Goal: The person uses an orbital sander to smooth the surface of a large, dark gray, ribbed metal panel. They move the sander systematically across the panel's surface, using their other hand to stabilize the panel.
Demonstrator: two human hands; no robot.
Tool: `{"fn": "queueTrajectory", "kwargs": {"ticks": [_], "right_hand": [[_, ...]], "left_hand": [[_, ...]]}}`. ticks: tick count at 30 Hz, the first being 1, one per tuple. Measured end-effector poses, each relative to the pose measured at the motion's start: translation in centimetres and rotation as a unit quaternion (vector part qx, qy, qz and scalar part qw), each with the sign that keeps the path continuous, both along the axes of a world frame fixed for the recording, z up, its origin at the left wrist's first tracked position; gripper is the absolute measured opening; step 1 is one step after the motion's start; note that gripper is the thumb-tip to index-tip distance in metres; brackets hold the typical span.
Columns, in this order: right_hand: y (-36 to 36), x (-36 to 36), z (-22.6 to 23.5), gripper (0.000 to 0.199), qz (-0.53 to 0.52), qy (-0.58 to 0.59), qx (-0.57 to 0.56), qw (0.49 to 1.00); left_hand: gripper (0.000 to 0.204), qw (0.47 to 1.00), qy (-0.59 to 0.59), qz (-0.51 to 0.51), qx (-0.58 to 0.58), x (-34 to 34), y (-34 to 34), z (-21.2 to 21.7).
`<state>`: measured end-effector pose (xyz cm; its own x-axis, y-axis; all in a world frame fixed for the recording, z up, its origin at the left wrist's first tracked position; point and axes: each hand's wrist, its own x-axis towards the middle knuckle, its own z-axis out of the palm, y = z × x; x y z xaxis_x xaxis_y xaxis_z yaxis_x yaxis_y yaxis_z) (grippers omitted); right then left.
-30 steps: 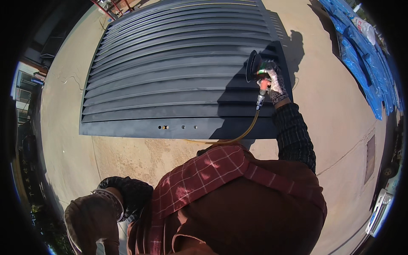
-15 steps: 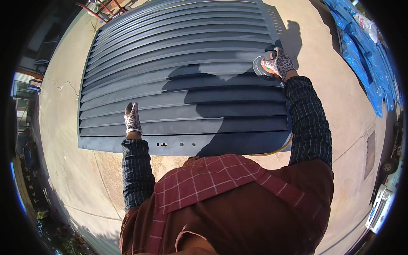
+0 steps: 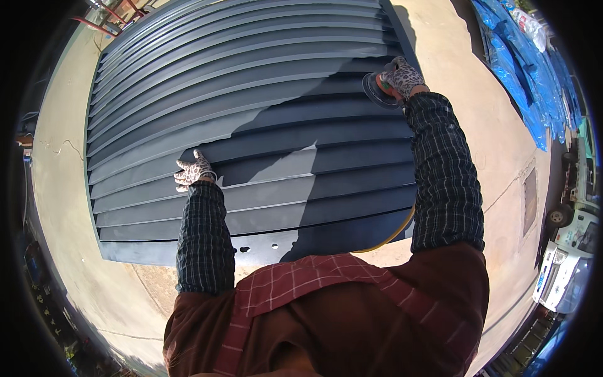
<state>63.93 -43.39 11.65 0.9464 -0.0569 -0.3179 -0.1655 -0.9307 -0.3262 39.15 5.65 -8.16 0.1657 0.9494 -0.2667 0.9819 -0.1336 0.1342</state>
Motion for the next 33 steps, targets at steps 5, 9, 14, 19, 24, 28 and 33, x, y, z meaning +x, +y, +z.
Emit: {"fn": "queueTrajectory", "kwargs": {"ticks": [5,9,14,19,24,28,33], "right_hand": [[0.4,0.7,-2.8,0.05,-0.032,-0.018,-0.075,0.997],[1.0,2.5,-3.4,0.053,-0.016,0.032,-0.103,0.994],[-0.4,3.5,-4.3,0.053,-0.028,0.06,-0.09,0.994],[0.3,4.1,-4.1,0.07,-0.019,0.086,-0.113,0.99],[0.0,3.1,-3.2,0.082,-0.024,0.067,-0.183,0.981],[-1.3,3.3,-4.0,0.08,-0.022,0.043,-0.139,0.989],[1.3,3.6,-4.1,0.076,-0.018,0.068,-0.133,0.989]], "left_hand": [[0.086,0.998,-0.018,0.04,0.048,0.9,-1.0,1.3],[0.077,0.995,-0.043,0.045,0.075,0.4,-1.2,1.3],[0.074,0.995,-0.047,0.047,0.073,0.9,-2.1,1.8],[0.072,0.994,-0.045,0.048,0.082,0.6,-1.7,1.6],[0.071,0.996,-0.031,0.042,0.079,1.0,-2.0,1.7],[0.074,0.993,-0.021,0.042,0.107,0.3,-1.6,0.7],[0.074,0.993,-0.039,0.047,0.103,0.3,-1.7,0.9]]}}
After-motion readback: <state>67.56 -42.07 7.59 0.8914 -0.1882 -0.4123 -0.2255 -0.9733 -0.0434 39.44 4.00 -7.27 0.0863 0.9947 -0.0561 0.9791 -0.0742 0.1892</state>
